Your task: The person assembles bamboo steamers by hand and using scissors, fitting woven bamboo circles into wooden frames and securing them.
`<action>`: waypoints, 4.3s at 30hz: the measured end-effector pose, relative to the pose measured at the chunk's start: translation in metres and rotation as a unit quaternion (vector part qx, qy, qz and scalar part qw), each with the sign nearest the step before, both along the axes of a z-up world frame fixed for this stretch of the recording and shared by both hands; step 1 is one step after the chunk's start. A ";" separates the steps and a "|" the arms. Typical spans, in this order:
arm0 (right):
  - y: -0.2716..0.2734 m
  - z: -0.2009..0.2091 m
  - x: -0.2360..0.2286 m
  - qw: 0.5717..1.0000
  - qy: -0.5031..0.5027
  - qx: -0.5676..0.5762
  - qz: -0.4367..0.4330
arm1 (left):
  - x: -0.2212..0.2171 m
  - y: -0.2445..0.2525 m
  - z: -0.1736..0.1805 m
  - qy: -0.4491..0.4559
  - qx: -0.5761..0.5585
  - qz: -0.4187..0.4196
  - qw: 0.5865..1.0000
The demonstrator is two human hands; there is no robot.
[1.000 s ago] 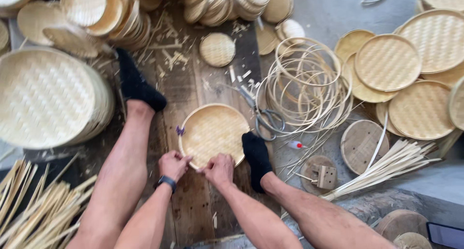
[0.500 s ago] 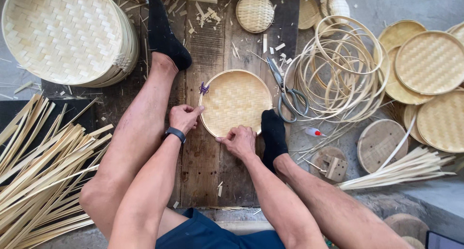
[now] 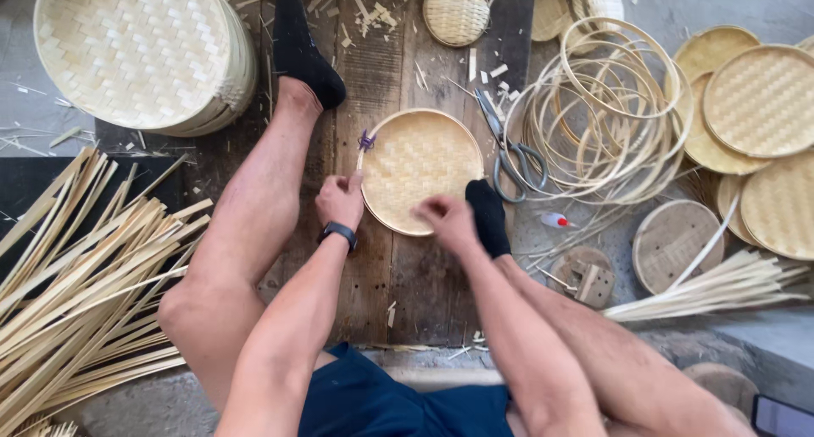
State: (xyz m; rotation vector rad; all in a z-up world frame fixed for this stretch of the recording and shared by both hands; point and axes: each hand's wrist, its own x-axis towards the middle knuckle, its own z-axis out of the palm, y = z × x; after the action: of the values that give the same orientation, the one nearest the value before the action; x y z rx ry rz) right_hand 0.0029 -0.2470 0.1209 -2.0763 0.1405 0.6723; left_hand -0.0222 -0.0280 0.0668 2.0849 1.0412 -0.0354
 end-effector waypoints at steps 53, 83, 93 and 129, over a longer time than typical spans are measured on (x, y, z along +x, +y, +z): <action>-0.056 0.125 0.026 0.846 -0.489 0.101 0.186 | 0.005 -0.046 0.091 -0.433 0.024 -0.337 0.836; -0.075 -0.025 0.019 0.987 0.085 -0.130 -0.042 | -0.040 -0.095 0.010 -0.077 0.061 -0.378 0.921; -0.091 -0.041 0.006 0.985 0.113 0.045 -0.124 | -0.041 -0.048 0.024 -0.107 -0.001 -0.444 0.890; -0.113 -0.055 0.027 0.981 -0.192 -0.022 -0.019 | -0.048 -0.033 0.032 0.008 0.018 -0.537 0.843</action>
State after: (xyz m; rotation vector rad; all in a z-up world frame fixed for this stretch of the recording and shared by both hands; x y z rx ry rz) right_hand 0.0301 -0.3596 0.0660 -2.1986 -0.0252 0.2369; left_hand -0.0707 -0.0606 0.0985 2.4347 -0.2430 -0.5887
